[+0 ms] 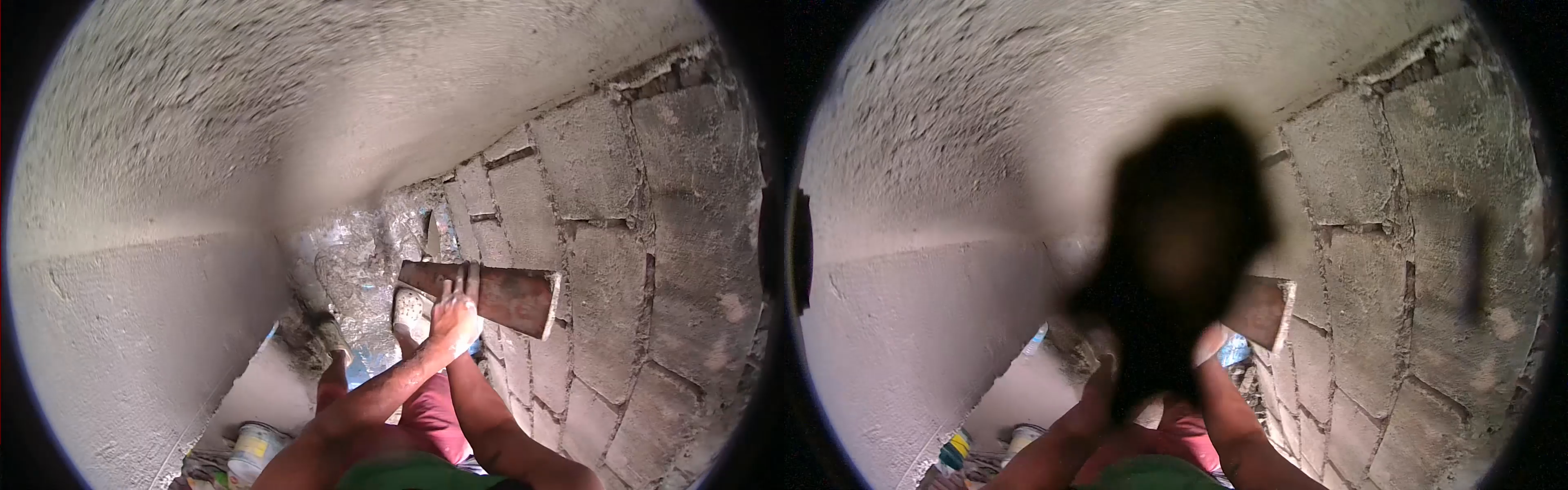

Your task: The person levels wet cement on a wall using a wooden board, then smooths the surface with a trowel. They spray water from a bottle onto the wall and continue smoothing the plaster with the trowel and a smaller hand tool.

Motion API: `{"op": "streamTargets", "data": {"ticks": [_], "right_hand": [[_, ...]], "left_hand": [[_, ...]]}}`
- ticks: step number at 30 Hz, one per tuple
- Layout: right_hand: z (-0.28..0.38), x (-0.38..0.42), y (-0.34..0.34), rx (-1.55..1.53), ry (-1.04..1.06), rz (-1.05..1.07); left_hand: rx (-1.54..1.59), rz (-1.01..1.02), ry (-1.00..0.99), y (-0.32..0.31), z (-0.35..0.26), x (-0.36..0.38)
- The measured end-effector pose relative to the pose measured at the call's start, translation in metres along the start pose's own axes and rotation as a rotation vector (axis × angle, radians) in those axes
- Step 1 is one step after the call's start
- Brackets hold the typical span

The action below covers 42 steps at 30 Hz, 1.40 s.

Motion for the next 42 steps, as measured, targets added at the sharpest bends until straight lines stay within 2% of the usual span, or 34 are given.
{"op": "streamTargets", "data": {"ticks": [3, 4, 5, 6, 7, 8, 9, 10, 11, 13, 14, 15, 16, 17, 18, 19, 21, 23, 26, 28, 30, 31, 33, 35, 37, 39, 42], "right_hand": [[-0.034, 0.000, -0.007, -0.540, -0.123, -0.196], [-0.041, -0.006, -0.007, -0.786, -0.189, -0.230], [-0.056, -0.016, -0.004, -1.595, -0.286, -0.280], [-0.077, -0.025, -0.001, -2.096, -0.341, -0.318], [-0.044, -0.049, 0.040, -1.220, -0.216, -0.340], [-0.028, -0.066, 0.065, -0.346, -0.076, -0.324], [-0.069, -0.087, 0.061, -0.343, -0.005, -0.329], [-0.064, -0.096, 0.072, -0.401, -0.016, -0.346], [-0.057, -0.105, 0.083, -0.459, -0.026, -0.364], [-0.042, -0.123, 0.102, -0.616, -0.006, -0.361], [-0.034, -0.130, 0.112, -0.546, 0.053, -0.437], [-0.036, -0.141, 0.115, -0.512, 0.079, -0.464], [-0.038, -0.151, 0.119, -0.477, 0.104, -0.492], [-0.046, -0.166, 0.124, -0.411, 0.181, -0.506], [-0.043, -0.175, 0.127, -0.386, 0.220, -0.509], [-0.040, -0.184, 0.129, -0.360, 0.258, -0.513], [-0.018, -0.194, 0.142, -0.570, 0.100, -0.382], [-0.022, -0.214, 0.150, -0.560, 0.114, -0.353], [-0.031, -0.240, 0.146, -0.552, 0.189, -0.392], [-0.031, -0.252, 0.146, -0.483, 0.050, -0.450], [-0.031, -0.265, 0.137, -0.533, 0.054, -0.415], [-0.029, -0.272, 0.133, -0.583, 0.069, -0.387], [-0.028, -0.281, 0.127, -0.623, 0.088, -0.360], [-0.028, -0.288, 0.118, -0.633, 0.160, -0.310], [-0.034, -0.288, 0.113, -0.614, 0.146, -0.321], [-0.034, -0.292, 0.108, -0.601, 0.149, -0.343], [-0.035, -0.292, 0.098, -0.650, 0.144, -0.395]], "left_hand": [[0.282, 0.084, -0.214, 0.031, -0.003, 0.020], [0.285, 0.007, -0.179, 0.020, 0.010, 0.026], [0.568, 0.126, 0.001, 0.020, 0.028, 0.020], [0.846, 0.244, 0.179, 0.016, 0.044, 0.011], [0.918, 0.116, 0.224, -0.045, 0.085, -0.008], [1.387, 0.197, 0.471, -0.032, 0.078, -0.007], [1.509, 0.261, 0.551, -0.068, 0.100, -0.031], [1.634, 0.332, 0.637, -0.114, 0.125, -0.056], [1.766, 0.397, 0.621, -0.132, 0.123, -0.078], [2.107, 0.344, 0.568, -0.121, 0.079, -0.113], [2.179, 0.346, 0.538, -0.097, 0.055, -0.122], [2.285, 0.263, 0.491, -0.119, 0.046, -0.150], [2.488, 0.319, 0.404, -0.122, 0.032, -0.169], [2.436, 0.202, 0.406, -0.101, 0.017, -0.175], [2.548, 0.182, 0.294, -0.102, 0.008, -0.193], [2.603, 0.105, 0.270, -0.098, 0.000, -0.207], [2.646, 0.020, 0.243, -0.102, -0.009, -0.244], [2.838, -0.131, 0.168, -0.124, -0.001, -0.290], [2.836, -0.121, 0.165, -0.117, -0.004, -0.314], [2.868, -0.159, 0.208, -0.113, -0.003, -0.321], [2.933, -0.152, 0.048, -0.109, 0.004, -0.330], [2.934, -0.154, 0.052, -0.110, 0.010, -0.339], [2.987, -0.345, 0.053, -0.111, 0.022, -0.355], [3.023, -0.302, 0.050, -0.120, 0.032, -0.367], [3.061, -0.262, 0.047, -0.127, 0.038, -0.370], [3.072, -0.248, 0.296, -0.127, 0.041, -0.372], [3.063, -0.190, 0.175, -0.121, 0.046, -0.366]]}}
Point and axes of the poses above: each hand's wrist, its own x-axis away from the middle knuckle, its own y-axis out of the back of the hand, z = x × y, the point moved 2 cm from there along -x, towards the middle knuckle, and after that the axes turned 6 degrees about x, right-handed, at the moved point
